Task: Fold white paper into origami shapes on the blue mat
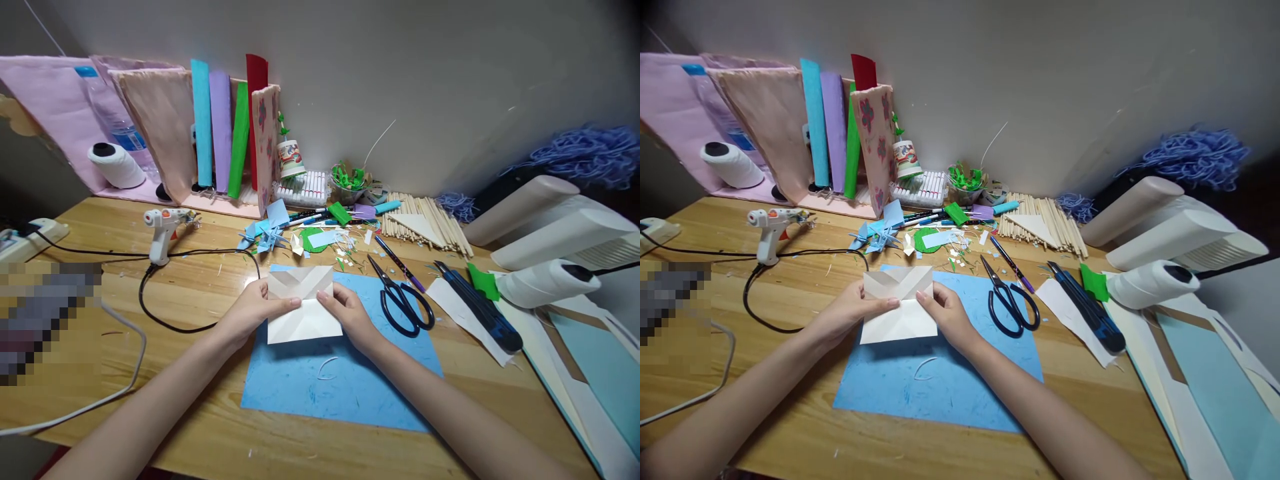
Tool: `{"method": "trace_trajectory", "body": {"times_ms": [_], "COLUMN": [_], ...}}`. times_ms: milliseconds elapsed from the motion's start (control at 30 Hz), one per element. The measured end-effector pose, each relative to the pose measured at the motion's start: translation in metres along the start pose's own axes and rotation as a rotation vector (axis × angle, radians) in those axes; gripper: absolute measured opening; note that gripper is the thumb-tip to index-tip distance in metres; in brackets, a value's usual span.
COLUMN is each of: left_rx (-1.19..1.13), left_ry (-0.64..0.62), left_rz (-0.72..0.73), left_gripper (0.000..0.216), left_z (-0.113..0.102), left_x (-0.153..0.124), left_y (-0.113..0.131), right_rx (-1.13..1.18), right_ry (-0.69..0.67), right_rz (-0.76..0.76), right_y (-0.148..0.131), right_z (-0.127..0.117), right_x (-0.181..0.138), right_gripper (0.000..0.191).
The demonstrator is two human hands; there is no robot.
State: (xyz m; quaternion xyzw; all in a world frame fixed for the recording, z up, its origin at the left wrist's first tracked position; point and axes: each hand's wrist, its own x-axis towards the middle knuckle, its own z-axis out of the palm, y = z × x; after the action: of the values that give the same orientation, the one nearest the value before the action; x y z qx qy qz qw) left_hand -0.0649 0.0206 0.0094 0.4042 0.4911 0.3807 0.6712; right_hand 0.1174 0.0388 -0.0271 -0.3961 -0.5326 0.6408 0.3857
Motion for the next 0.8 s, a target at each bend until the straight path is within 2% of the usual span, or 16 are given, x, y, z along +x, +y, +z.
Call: {"method": "trace_trajectory", "body": {"times_ms": [233,367,567,800], "left_rx": [-0.018,0.130,0.344,0.255], "left_ry": [-0.008,0.067,0.133,0.111], "left_rz": [-0.012,0.048,0.074,0.045], "left_gripper": [0.050,0.048,0.037,0.035], "left_z": [0.002,0.003,0.008,0.007], "left_x": [0.000,0.000,-0.003,0.002], "left_y": [0.001,0.002,0.003,-0.007], "right_rx": [-0.050,-0.023,-0.101,-0.113], "right_ry": [-0.003,-0.012,-0.018,-0.022], "right_rz": [0.004,-0.023,0.049,0.029], "right_y": [0.001,0.000,0.000,0.004], "right_z": [-0.001,0.000,0.002,0.004], "right_x": [0.001,0.000,-0.003,-0.004], "right_gripper": [0.030,0.028,0.032,0.031]}}
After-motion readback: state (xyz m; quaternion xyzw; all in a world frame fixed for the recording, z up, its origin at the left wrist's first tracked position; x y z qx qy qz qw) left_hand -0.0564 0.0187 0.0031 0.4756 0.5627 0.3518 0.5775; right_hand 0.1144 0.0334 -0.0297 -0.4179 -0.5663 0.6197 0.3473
